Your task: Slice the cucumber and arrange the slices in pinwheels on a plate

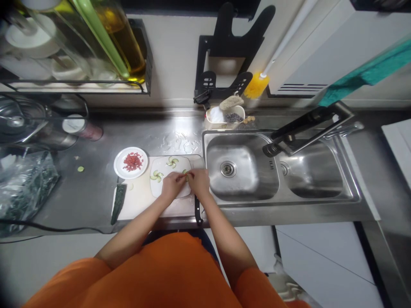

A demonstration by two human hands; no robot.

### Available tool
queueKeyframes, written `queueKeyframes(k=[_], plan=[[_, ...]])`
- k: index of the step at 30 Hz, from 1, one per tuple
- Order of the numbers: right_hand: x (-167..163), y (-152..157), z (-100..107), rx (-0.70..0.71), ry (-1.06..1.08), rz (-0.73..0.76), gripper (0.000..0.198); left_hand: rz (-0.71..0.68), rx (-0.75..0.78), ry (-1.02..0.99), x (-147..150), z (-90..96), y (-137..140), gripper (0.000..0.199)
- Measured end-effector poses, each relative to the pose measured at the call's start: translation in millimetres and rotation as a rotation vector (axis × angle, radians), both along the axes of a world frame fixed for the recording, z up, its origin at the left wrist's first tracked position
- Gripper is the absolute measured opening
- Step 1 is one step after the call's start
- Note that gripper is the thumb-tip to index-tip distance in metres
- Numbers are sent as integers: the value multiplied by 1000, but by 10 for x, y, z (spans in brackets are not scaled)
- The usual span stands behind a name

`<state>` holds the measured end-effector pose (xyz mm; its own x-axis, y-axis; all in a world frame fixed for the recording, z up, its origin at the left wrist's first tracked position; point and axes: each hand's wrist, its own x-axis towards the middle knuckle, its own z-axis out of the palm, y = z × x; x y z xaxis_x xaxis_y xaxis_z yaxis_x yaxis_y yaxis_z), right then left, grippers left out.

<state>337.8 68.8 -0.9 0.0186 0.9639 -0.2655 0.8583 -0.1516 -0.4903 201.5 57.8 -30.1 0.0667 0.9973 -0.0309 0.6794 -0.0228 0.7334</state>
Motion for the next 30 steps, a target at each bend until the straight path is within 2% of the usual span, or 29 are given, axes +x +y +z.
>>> queueKeyframes(k=[30], plan=[[2, -15, 9, -17, 17, -11, 25, -7, 10, 31, 20, -18, -1, 8]])
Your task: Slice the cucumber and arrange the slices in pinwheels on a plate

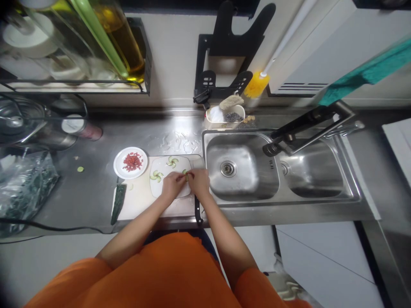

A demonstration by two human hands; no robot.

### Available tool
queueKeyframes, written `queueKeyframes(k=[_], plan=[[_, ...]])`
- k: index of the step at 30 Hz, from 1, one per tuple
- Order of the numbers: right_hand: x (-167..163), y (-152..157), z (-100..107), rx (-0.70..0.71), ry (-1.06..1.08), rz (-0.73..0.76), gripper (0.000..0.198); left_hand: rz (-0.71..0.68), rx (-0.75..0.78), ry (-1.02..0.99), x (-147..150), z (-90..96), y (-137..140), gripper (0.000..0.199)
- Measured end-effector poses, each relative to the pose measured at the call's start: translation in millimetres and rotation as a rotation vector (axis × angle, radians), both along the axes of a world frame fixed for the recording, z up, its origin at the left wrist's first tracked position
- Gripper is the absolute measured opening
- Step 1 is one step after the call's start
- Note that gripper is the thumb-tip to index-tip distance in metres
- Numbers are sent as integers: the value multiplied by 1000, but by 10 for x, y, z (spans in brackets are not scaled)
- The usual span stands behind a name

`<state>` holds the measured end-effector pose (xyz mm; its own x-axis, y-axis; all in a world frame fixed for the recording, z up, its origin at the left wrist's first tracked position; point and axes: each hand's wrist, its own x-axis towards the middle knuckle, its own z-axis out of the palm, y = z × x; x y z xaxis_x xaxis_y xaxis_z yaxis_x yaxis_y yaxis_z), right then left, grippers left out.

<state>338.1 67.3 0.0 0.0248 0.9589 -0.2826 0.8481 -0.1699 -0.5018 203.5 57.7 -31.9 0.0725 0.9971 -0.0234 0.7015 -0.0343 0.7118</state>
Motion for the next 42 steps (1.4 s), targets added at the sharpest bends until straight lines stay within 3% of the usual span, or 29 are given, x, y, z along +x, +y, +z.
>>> queueKeyframes(k=[14, 42], plan=[[-10, -12, 32, -4, 5, 32, 25, -25, 39, -69, -31, -33, 49, 17], [-26, -25, 8, 12, -6, 43, 27, -14, 66, -42, -60, -31, 9, 11]])
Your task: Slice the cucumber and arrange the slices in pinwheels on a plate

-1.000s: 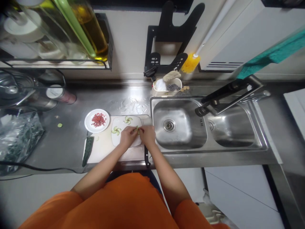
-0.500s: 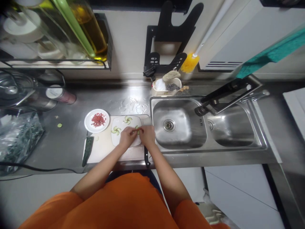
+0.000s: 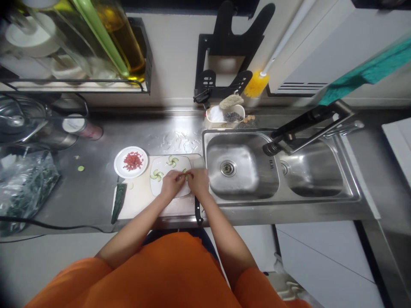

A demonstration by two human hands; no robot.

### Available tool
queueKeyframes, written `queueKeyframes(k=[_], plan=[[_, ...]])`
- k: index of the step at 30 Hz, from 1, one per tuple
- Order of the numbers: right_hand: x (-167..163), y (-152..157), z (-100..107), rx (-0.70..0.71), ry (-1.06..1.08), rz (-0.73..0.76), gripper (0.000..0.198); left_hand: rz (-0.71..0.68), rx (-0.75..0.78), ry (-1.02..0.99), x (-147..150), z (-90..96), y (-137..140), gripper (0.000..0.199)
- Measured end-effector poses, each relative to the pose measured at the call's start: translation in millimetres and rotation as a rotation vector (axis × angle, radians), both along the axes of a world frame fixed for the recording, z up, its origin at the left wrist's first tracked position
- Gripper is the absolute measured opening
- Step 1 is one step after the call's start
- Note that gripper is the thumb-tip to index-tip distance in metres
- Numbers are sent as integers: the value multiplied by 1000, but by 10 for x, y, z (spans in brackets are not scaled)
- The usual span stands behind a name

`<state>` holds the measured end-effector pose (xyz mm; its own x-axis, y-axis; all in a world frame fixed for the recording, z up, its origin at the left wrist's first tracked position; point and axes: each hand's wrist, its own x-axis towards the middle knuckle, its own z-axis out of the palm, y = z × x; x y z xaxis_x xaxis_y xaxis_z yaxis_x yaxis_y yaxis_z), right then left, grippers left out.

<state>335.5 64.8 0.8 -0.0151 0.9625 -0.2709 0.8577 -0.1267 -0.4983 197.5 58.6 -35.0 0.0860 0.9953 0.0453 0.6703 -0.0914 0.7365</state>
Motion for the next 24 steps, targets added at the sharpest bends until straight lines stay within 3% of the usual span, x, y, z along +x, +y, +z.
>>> queueKeyframes(k=[24], plan=[[3, -7, 16, 12, 1, -8, 26, -10, 3, -17, -50, -27, -1, 11]])
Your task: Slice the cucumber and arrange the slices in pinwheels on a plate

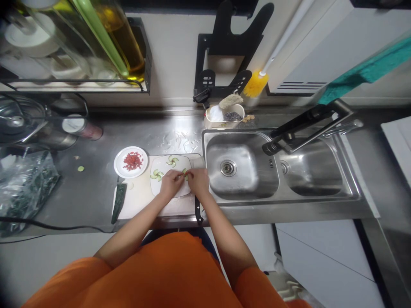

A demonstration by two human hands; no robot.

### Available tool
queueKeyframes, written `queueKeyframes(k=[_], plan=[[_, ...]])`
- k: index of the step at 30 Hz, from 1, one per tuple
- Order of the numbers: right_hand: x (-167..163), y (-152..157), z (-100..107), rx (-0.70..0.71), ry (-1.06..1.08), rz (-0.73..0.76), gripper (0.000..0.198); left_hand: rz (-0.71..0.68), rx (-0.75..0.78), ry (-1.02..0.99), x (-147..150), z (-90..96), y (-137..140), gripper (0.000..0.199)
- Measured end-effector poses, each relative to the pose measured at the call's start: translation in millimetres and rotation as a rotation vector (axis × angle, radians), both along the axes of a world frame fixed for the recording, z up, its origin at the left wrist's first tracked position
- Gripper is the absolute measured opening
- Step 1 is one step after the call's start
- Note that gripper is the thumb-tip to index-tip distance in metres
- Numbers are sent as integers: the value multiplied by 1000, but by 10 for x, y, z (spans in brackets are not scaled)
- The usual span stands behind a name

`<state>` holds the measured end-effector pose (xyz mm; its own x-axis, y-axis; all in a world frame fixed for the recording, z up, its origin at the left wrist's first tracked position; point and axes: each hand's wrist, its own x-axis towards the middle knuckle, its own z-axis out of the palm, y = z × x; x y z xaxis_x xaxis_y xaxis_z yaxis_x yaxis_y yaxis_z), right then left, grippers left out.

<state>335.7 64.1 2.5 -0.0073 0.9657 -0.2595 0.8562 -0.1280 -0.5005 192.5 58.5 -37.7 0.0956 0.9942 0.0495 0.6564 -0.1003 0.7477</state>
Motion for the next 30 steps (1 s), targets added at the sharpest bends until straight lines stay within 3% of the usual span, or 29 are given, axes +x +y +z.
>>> queueKeyframes(k=[8, 14, 20, 25, 30], plan=[[12, -1, -37, -1, -9, -7, 25, -3, -15, 6, 10, 44, 9, 12], [20, -8, 8, 16, 14, -35, 23, 19, 23, -23, -85, 180, 12, 13], [30, -122, 112, 92, 58, -43, 22, 197, 34, 69, -682, 347, -16, 18], [-71, -312, 122, 122, 93, 9, 20, 466, -40, 309, -1349, 377, -28, 25], [-226, -441, 112, 66, 80, 41, 21, 587, -175, 435, -1618, 351, 62, 30]])
